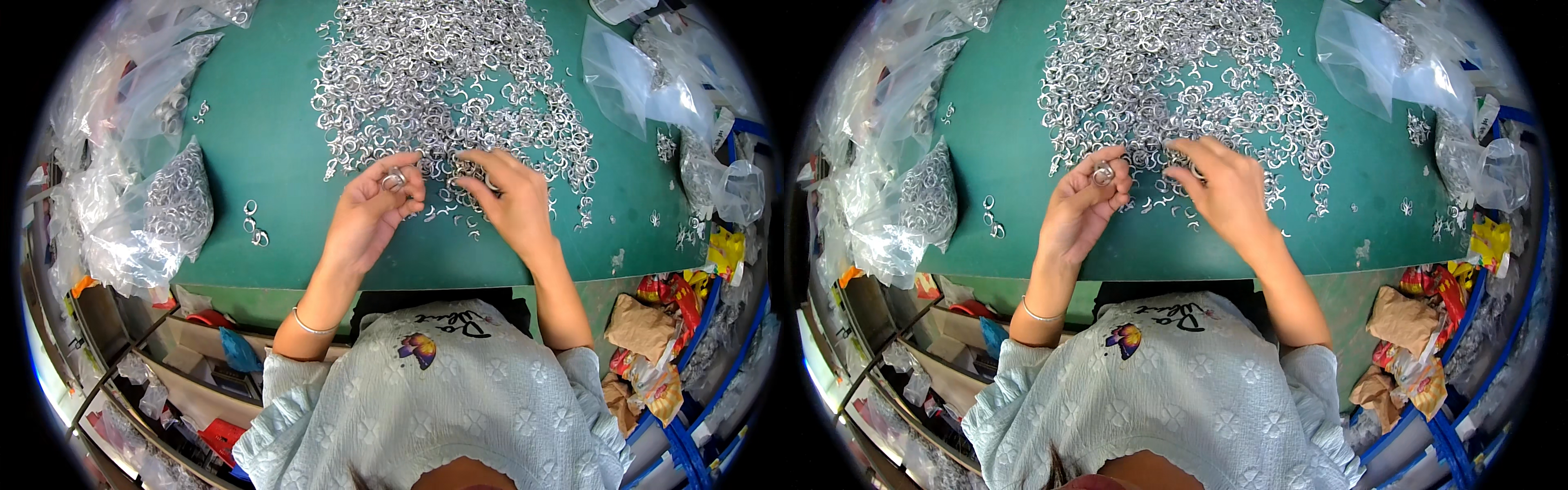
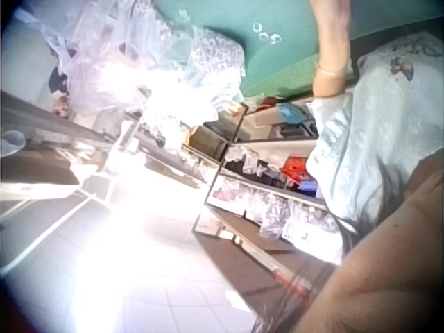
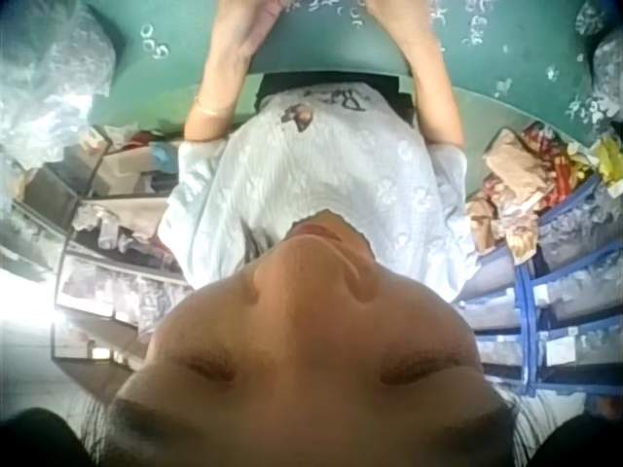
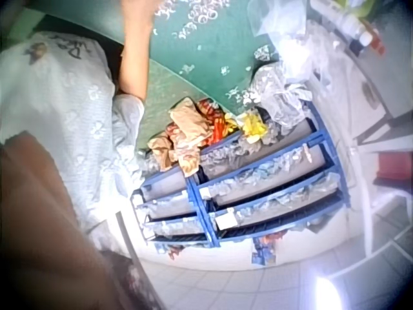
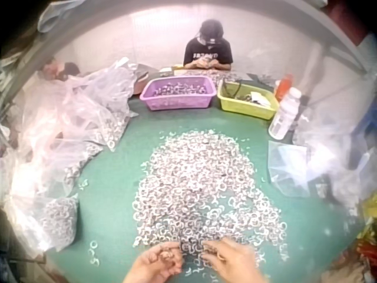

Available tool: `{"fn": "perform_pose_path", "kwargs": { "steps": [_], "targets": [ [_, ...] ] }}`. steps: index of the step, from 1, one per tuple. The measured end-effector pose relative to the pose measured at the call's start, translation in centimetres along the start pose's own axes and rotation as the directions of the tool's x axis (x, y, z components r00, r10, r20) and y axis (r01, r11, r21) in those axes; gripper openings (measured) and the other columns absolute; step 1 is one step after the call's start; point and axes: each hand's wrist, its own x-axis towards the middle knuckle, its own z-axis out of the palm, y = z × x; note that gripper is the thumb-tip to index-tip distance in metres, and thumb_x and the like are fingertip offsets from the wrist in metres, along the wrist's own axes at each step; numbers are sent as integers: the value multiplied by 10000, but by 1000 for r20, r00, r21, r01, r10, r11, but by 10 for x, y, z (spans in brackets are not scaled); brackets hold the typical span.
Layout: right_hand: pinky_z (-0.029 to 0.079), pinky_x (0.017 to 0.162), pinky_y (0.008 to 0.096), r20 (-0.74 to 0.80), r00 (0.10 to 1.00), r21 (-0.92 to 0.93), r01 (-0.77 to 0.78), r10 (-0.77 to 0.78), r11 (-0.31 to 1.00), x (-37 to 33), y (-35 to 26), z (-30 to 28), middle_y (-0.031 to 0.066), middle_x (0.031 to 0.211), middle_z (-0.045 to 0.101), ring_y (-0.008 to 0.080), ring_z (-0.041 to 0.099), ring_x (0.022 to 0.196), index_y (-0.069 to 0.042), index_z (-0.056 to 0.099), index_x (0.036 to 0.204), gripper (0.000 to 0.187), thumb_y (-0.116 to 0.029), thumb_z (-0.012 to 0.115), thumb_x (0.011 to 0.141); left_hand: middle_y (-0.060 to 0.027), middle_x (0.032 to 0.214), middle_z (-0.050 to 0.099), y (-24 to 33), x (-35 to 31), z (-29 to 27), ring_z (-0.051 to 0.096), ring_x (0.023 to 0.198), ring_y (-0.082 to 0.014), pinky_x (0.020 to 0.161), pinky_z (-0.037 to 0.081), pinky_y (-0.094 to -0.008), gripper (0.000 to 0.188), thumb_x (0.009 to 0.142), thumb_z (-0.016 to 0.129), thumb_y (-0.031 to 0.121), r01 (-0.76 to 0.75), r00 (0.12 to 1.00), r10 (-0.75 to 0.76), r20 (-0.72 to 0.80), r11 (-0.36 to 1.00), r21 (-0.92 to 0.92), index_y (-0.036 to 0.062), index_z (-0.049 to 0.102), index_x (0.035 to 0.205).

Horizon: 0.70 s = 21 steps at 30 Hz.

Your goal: The person sorts small crescent-shaped metal parts on a green workbench by hand, picking them up from a pile and moving them into a plastic bag or smaller groups.

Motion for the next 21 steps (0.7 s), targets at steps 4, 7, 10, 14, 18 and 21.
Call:
{"fn": "perform_pose_path", "kwargs": {
  "steps": [4, 7, 10, 14, 18, 21],
  "targets": [
    [454, 508, 362, 17, 997, -112, 72, -70, 991, -3, 2, 10, 66, 710, 568, 252, 593, 597, -87, 649, 866, 109, -130, 698, 778, -43, 888, 531, -13, -5, -6, 533, 785, -140, 670, 452, -237, 236, 936, 480, 50, 36, 994, -24, 106, 992, -120, -39, 548, 1145],
    [407, 464, 302, -24, 1000, 111, -7, 9, 994, -6, 7, 5, 32, 671, 540, 176, 540, 533, -73, 631, 858, 76, -116, 676, 813, -35, 847, 517, -10, -4, -17, 511, 734, -136, 644, 448, -250, 253, 966, 469, 126, 79, 987, -90, 136, 993, 83, -42, 563, 1131],
    [326, 432, 233, 142, 960, 646, -275, 242, 712, -13, 13, -8, 2, 669, 517, 91, 443, 502, -59, 603, 894, 53, -78, 620, 848, -54, 859, 552, -9, -4, -10, 548, 757, -163, 678, 479, -270, 302, 985, 454, 191, 141, 984, -155, 91, 979, 145, -48, 563, 1135],
    [255, 421, 198, 419, 895, 888, -369, 155, -274, -19, 12, -13, 80, 841, 537, 69, 402, 569, -31, 539, 976, 122, -90, 526, 870, -120, 1024, 617, -25, 1, 21, 610, 952, -238, 820, 520, -344, 339, 992, 425, 223, 398, 916, -390, 93, 913, -86, -45, 556, 1152],
    [363, 511, 217, 279, 953, 960, -282, 114, 3, -22, 1, -14, 78, 890, 564, 114, 491, 657, -30, 553, 928, 101, -98, 556, 853, -162, 1152, 591, -42, 6, 25, 595, 1045, -239, 927, 489, -399, 376, 1005, 367, 233, 443, 896, -404, 182, 839, -317, -62, 511, 1188],
    [445, 644, 271, 91, 990, 639, 23, -105, 769, -24, -19, -10, 76, 880, 583, 160, 548, 766, -20, 585, 894, 77, -55, 587, 826, -147, 1149, 591, -46, 6, 26, 591, 1041, -234, 930, 479, -395, 362, 1006, 353, 242, 433, 900, -353, 255, 785, -442, -43, 526, 1148]
  ]
}}
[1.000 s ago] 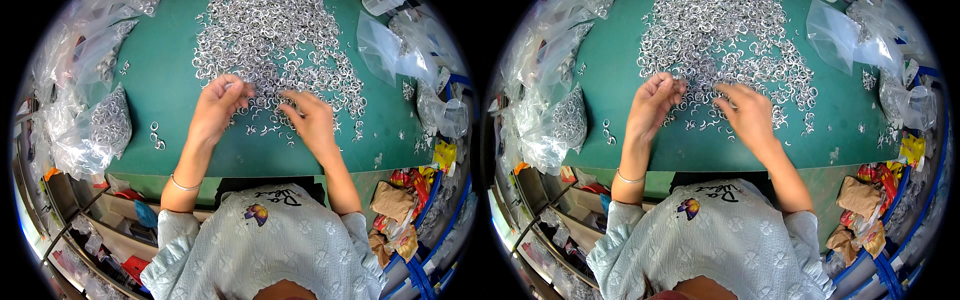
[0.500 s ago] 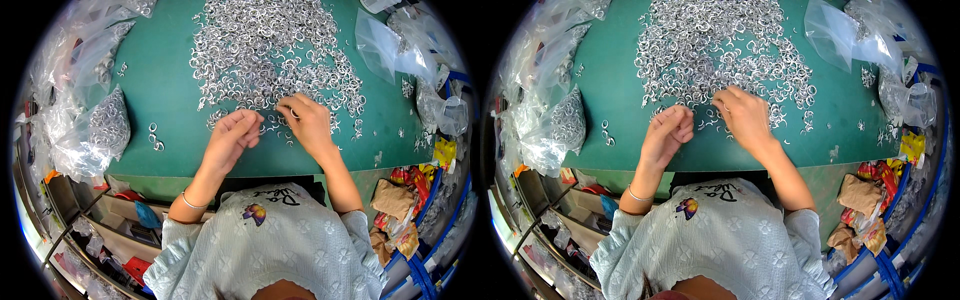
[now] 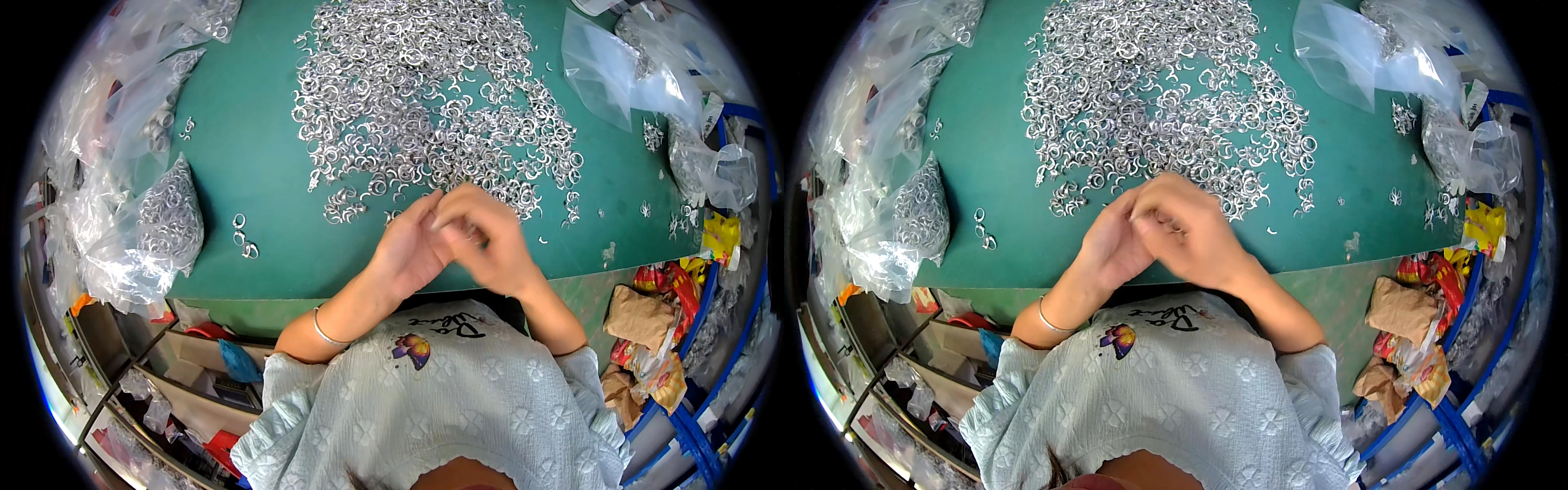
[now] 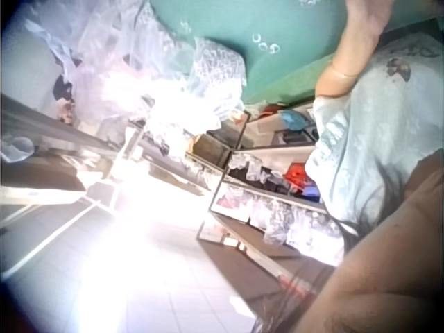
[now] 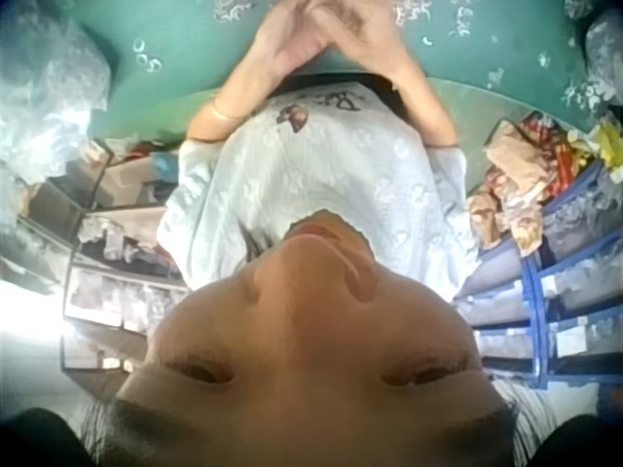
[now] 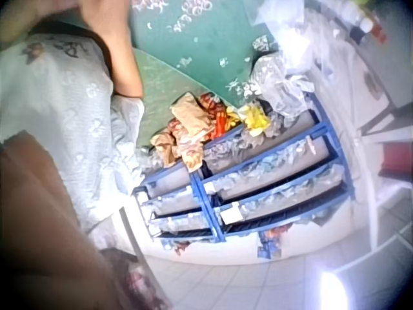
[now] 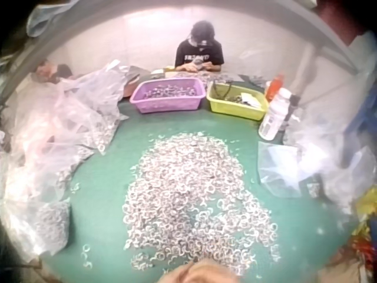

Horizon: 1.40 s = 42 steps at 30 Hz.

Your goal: The person sorts small crescent-shaped metal parts on a green workbench by hand, picking them up from a pile and moving them into a plastic bag or smaller groups.

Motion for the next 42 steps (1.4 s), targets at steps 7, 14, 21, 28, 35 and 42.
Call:
{"fn": "perform_pose_path", "kwargs": {
  "steps": [7, 14, 21, 28, 35, 42],
  "targets": [
    [424, 802, 356, -310, 944, -393, -16, -116, 920, 33, -1, -33, 62, 845, 658, 262, 596, 835, -54, 661, 878, 119, -28, 668, 762, -35, 820, 589, 1, 8, 4, 548, 691, -115, 622, 477, -267, 272, 984, 471, 231, -74, 990, 92, -110, 985, 156, -1, 600, 1043],
    [410, 782, 329, -184, 951, -804, -1, -247, 595, 43, 39, -64, 35, 875, 636, 215, 577, 834, -56, 645, 912, 126, -58, 679, 791, 39, 623, 480, 33, 10, 18, 383, 528, -44, 464, 302, -203, 205, 923, 591, 172, -206, 822, 566, 63, 193, 959, 3, 671, 1006],
    [439, 623, 248, -172, 882, 516, -298, 438, 803, 33, 25, -79, 19, 819, 575, 107, 536, 686, 28, 608, 1061, 207, -51, 483, 917, -105, 719, 611, 68, 39, 27, 566, 544, -220, 528, 446, -336, 245, 799, 706, 162, 14, 725, 451, 520, -765, 644, 82, 675, 1029],
    [429, 632, 304, -223, 952, -185, -254, 211, 949, 55, 33, -81, 47, 755, 530, 190, 535, 716, -22, 654, 971, 204, -183, 636, 847, -121, 792, 646, 68, 40, 23, 592, 590, -242, 561, 469, -333, 143, 809, 686, 108, -48, 715, 478, 510, -695, 718, 27, 671, 926],
    [421, 641, 314, -250, 964, -443, -200, 93, 874, 62, 37, -65, 32, 738, 511, 179, 510, 725, -45, 647, 834, 86, -107, 694, 800, -16, 731, 623, 78, 23, 14, 485, 559, -73, 485, 381, -225, 128, 891, 627, 125, -272, 717, 605, 347, -215, 938, 5, 654, 927],
    [337, 504, 218, 17, 907, 897, -200, 421, 394, 56, 22, -73, 23, 813, 561, 92, 496, 705, -87, 551, 904, 108, -188, 529, 938, -21, 780, 600, 81, 8, 14, 429, 582, -28, 442, 285, -164, 166, 937, 536, 93, -155, 926, 372, -62, 526, 836, -3, 622, 1042]
  ]
}}
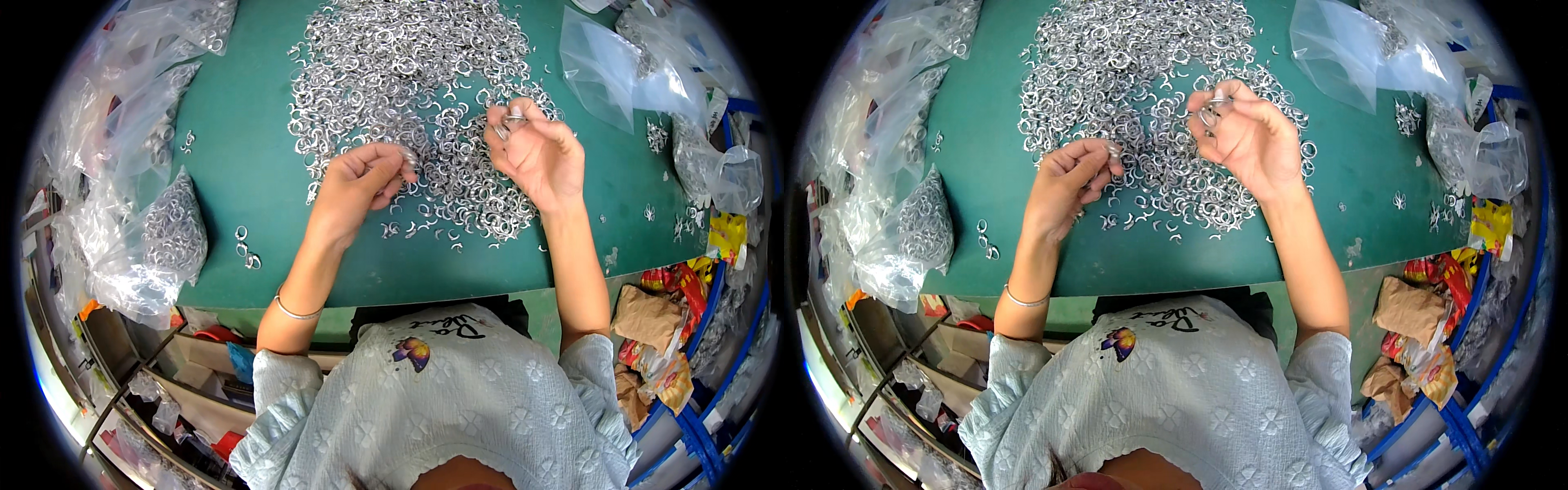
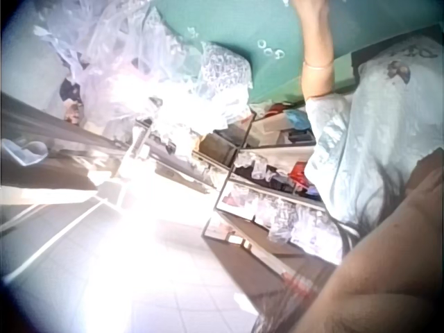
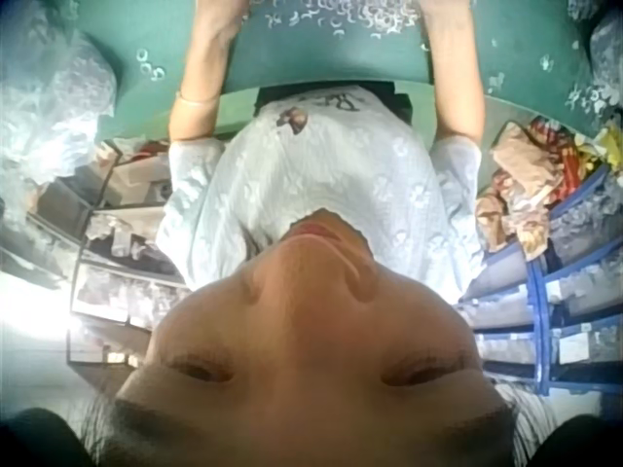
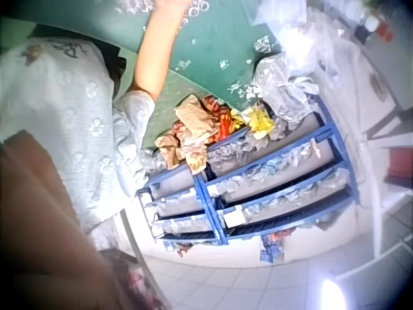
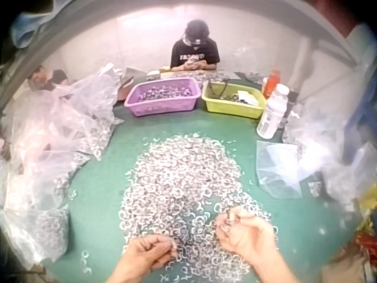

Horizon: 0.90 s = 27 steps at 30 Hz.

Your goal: The person sorts small crescent-shaped metal parts on a green workbench by hand, picking them up from a pile and moving them into a plastic bag or smaller groups.

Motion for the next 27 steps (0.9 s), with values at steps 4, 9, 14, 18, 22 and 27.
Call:
{"fn": "perform_pose_path", "kwargs": {
  "steps": [4, 9, 14, 18, 22, 27],
  "targets": [
    [253, 425, 198, -136, 991, -330, -63, 18, 942, 12, 11, -8, -32, 664, 401, 65, 364, 560, -84, 536, 900, 185, -246, 488, 976, -43, 853, 611, -2, -5, -2, 459, 637, -51, 455, 313, -161, 221, 885, 527, 13, 45, 998, -36, 53, 985, -167, -25, 598, 1091],
    [314, 454, 221, 25, 996, -796, 75, -91, 601, 35, 34, 6, -32, 601, 460, 52, 399, 513, -33, 621, 966, 145, -161, 568, 923, -30, 835, 600, 2, -10, 5, 489, 645, -63, 500, 346, -192, 226, 919, 505, 40, 50, 997, -62, -44, 970, -238, -22, 594, 1116],
    [425, 541, 342, 187, 948, -981, 164, -258, -107, 39, 35, 16, 55, 683, 537, 204, 542, 602, -86, 652, 925, 178, -151, 710, 770, -20, 724, 565, -6, -14, -17, 422, 537, -51, 457, 312, -173, 236, 956, 475, 97, -29, 998, 39, 44, 981, -190, -36, 594, 1110],
    [475, 630, 411, 313, 922, -911, 224, -228, -346, 41, 47, 19, 52, 836, 588, 276, 610, 823, -77, 606, 817, 183, -177, 737, 737, 4, 634, 535, 0, -10, 1, 385, 515, -38, 447, 289, -181, 232, 970, 450, 72, -102, 980, 74, -186, 984, -144, -38, 616, 1090],
    [481, 637, 409, 369, 891, -901, 273, -265, -337, 39, 38, 12, 49, 832, 591, 269, 603, 818, -80, 602, 824, 141, -145, 707, 754, -2, 632, 555, -11, -4, -7, 425, 507, -88, 465, 352, -246, 179, 899, 587, 54, -276, 823, 540, -177, 652, 706, 15, 660, 1058],
    [492, 667, 407, 414, 883, -859, 298, -223, -416, 38, 44, 8, 63, 838, 601, 284, 593, 856, -70, 618, 834, 98, -110, 678, 768, -94, 672, 572, -9, 7, -5, 509, 519, -216, 505, 424, -336, 190, 787, 709, 111, -234, 780, 624, 38, 235, 943, 70, 678, 970]
  ]
}}
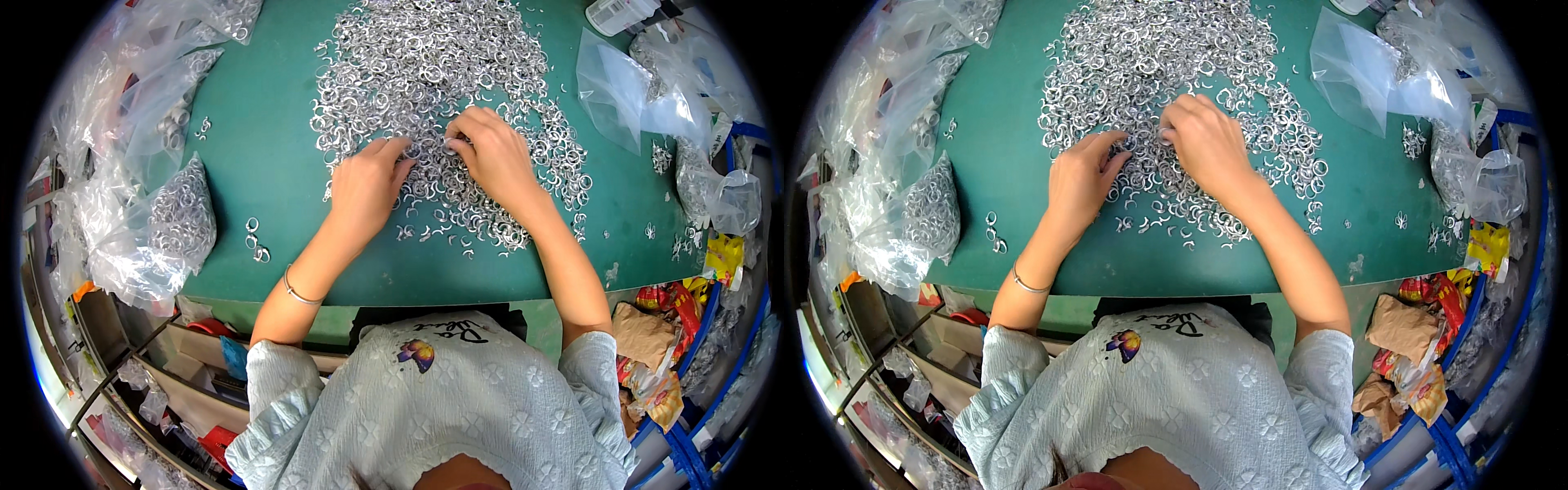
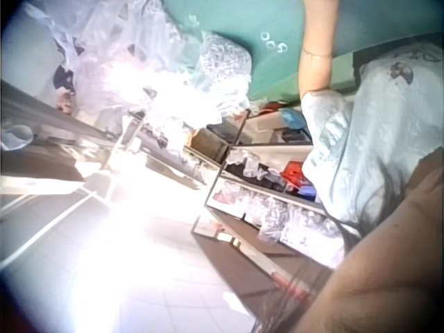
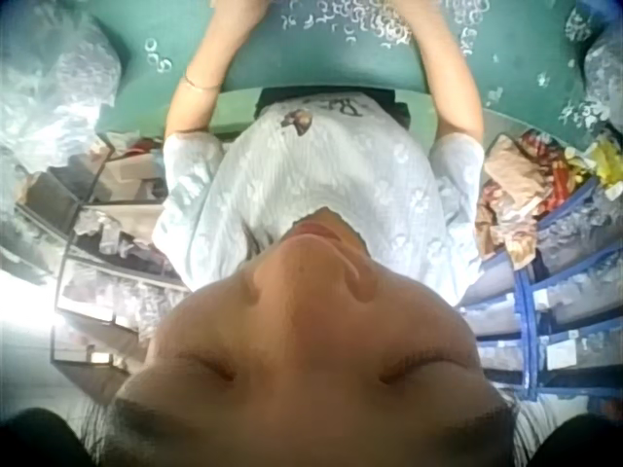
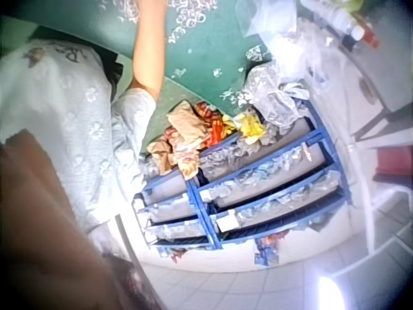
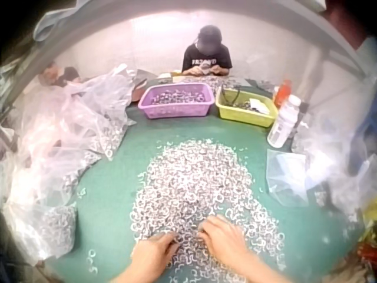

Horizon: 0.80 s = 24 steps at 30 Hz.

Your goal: The person sorts small crescent-shaped metal parts on a green workbench by hand, picking them up from a pile and moving them into a plastic bag or smaller groups.

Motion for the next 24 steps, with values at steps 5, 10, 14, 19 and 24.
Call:
{"fn": "perform_pose_path", "kwargs": {
  "steps": [5, 10, 14, 19, 24],
  "targets": [
    [455, 577, 314, 181, 956, 628, -293, 231, 721, 3, 8, -23, 43, 885, 628, 195, 594, 757, -52, 611, 949, 105, -46, 543, 869, -30, 630, 498, -4, 1, -4, 460, 510, -120, 454, 374, -278, 93, 827, 646, 75, 74, 985, -126, -120, 927, -367, 5, 629, 885],
    [391, 534, 224, 531, 823, 831, -461, 201, -311, 2, 15, -24, 22, 826, 576, 83, 495, 692, -17, 595, 1047, 197, -130, 501, 915, -69, 727, 459, -13, 3, -29, 361, 516, -91, 417, 264, -200, 173, 888, 422, 170, 448, 872, -137, 470, -165, -879, 62, 420, 753],
    [413, 524, 296, 114, 958, 398, -288, 264, 871, 10, -3, -8, 39, 698, 548, 145, 540, 633, -74, 671, 907, 94, -120, 638, 831, -62, 736, 527, -22, 2, -25, 426, 536, -113, 406, 280, -198, 257, 903, 416, 218, 452, 872, -96, 480, -219, -865, 12, 551, 831],
    [416, 526, 370, -99, 995, 79, -17, 25, 997, 10, -3, 15, 75, 673, 578, 245, 523, 535, -77, 667, 853, 147, -167, 726, 752, -14, 748, 589, -11, 9, -19, 452, 550, -76, 429, 335, -187, 241, 935, 527, 161, 435, 895, -350, 278, 541, -720, -21, 671, 1003],
    [334, 493, 258, 163, 918, 465, -395, 362, 793, 5, 10, -4, -15, 555, 453, 83, 408, 501, -23, 654, 848, 119, -127, 689, 804, -100, 702, 586, -10, 19, -11, 568, 580, -235, 562, 462, -362, 175, 803, 682, 90, 44, 999, -44, 8, 988, -146, 61, 690, 976]
  ]
}}
